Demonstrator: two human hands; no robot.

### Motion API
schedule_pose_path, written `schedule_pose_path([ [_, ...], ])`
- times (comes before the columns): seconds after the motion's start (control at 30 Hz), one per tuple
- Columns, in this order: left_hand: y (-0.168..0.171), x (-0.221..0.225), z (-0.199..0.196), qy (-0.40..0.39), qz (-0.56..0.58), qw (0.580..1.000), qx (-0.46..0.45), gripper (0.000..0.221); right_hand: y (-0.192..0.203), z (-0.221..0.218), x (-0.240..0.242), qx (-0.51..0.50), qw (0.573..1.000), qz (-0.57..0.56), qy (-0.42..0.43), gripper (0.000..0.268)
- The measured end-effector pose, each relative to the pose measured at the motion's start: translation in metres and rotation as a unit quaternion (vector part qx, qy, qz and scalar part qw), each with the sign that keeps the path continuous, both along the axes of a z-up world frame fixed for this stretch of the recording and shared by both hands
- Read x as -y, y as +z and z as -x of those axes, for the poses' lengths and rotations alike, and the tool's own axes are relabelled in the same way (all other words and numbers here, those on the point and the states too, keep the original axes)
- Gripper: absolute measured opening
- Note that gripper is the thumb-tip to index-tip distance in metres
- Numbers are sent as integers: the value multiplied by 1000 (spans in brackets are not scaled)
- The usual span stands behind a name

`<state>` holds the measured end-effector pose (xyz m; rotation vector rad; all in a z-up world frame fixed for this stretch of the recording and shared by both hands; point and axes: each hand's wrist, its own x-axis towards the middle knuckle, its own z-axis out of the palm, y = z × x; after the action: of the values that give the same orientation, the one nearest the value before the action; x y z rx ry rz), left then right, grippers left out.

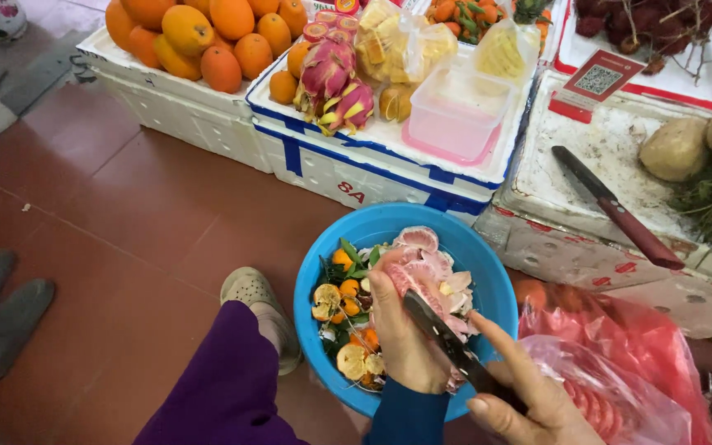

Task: Peeling and segmenting a pomelo using a knife.

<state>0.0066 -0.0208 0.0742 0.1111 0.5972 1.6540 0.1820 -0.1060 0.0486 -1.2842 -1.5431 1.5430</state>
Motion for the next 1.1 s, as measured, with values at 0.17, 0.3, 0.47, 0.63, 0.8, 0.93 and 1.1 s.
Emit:
schedule_pose_path([
  [0.17, 25, 2, 3, 20, 13, 1000, -20, 62, 12, 21, -2, 14, 996, -80, 22, 86],
  [0.3, 20, 2, 3, 46, 7, 997, -58, 65, 11, 22, -1, 37, 997, -69, 20, 85],
  [0.47, 10, 6, 2, 61, -2, 991, -117, 69, 9, 31, -1, 40, 992, -123, 8, 85],
  [0.63, 8, 11, -2, 57, -32, 988, -139, 71, 45, 44, -8, 13, 978, -207, -19, 76],
  [0.8, 14, 9, 1, 64, -98, 987, -110, 70, 46, 41, 4, -64, 995, -75, 7, 75],
  [0.93, 18, 8, 4, 60, -129, 985, -97, 71, 14, 37, 8, -53, 995, -79, 43, 75],
  [1.1, 21, 10, 4, 74, -68, 991, -90, 73, 32, 43, 9, -16, 990, -141, 24, 81],
])
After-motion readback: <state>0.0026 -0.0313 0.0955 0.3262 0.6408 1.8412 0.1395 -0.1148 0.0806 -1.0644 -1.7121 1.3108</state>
